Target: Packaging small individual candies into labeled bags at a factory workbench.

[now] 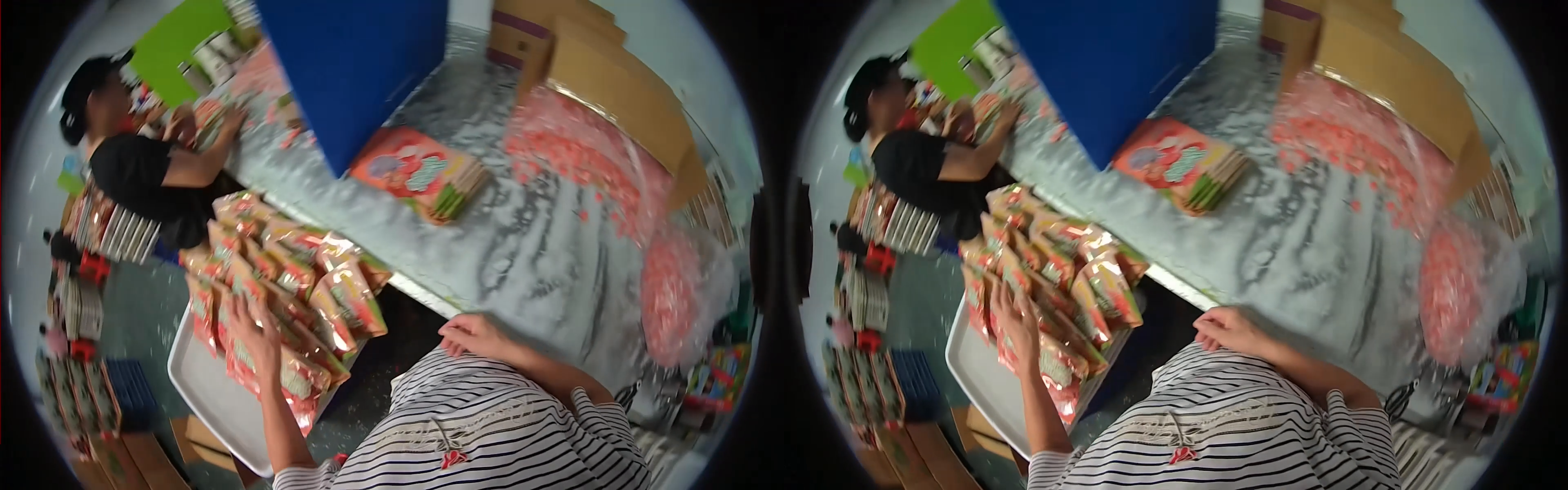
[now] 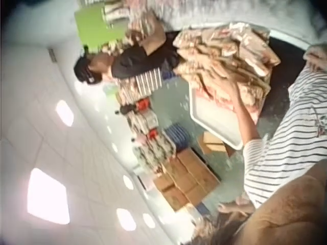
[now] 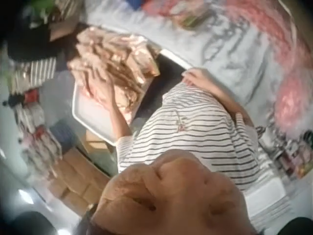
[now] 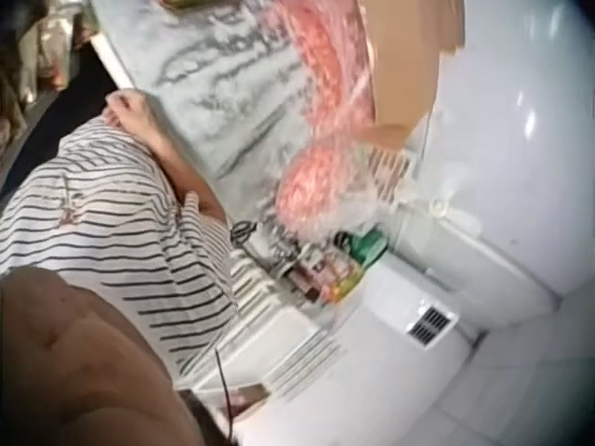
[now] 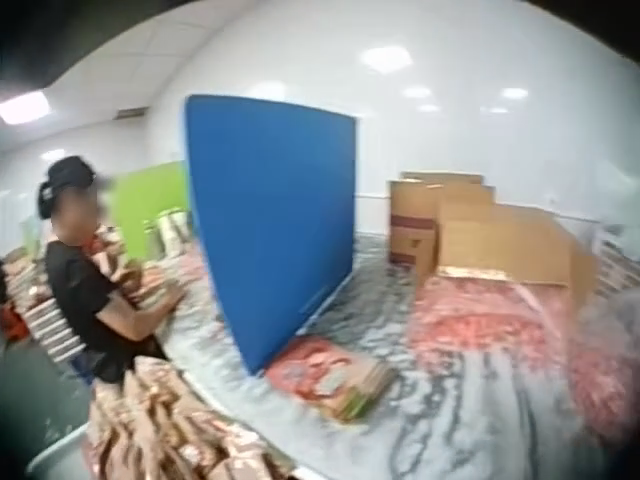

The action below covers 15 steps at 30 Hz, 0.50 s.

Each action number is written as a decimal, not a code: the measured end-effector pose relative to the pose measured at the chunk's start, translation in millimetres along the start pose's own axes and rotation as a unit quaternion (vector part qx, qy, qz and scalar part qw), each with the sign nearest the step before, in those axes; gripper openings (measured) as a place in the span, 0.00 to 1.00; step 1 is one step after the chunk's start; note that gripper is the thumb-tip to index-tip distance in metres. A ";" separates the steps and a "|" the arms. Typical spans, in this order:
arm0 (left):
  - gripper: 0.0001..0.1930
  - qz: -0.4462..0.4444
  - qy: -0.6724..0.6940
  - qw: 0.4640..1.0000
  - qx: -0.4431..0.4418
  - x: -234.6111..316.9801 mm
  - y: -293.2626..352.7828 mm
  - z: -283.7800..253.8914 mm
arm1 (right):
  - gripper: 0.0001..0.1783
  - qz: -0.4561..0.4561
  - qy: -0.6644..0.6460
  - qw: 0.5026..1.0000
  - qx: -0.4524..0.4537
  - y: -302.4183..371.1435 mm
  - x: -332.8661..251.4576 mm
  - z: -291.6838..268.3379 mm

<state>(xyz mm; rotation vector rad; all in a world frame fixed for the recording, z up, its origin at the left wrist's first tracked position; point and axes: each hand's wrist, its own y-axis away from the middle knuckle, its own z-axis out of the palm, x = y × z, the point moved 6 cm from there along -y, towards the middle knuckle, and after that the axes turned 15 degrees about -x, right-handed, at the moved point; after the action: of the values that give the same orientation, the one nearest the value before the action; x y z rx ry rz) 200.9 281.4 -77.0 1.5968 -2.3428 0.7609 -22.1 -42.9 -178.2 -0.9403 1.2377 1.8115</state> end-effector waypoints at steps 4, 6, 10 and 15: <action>0.20 0.209 0.050 0.972 -0.095 128.6 -10.5 56.9 | 0.17 -0.038 -0.026 0.999 0.021 26.5 -4.0 -3.1; 0.21 0.243 0.055 0.956 -0.151 187.8 -24.1 83.7 | 0.17 -0.043 -0.041 0.997 0.047 43.0 1.7 -11.5; 0.22 0.306 0.115 0.933 -0.150 257.4 -72.1 139.7 | 0.16 -0.043 -0.079 0.992 0.094 73.6 9.1 -21.5; 0.26 0.234 0.084 0.938 -0.242 270.6 -108.4 190.6 | 0.13 -0.099 -0.129 0.980 0.114 88.1 24.3 -30.4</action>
<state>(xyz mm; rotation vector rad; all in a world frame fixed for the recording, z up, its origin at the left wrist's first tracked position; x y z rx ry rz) 215.4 -66.5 -86.2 0.7551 -2.5388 0.3278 -105.3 -90.9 -171.3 -0.6519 1.1171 1.5433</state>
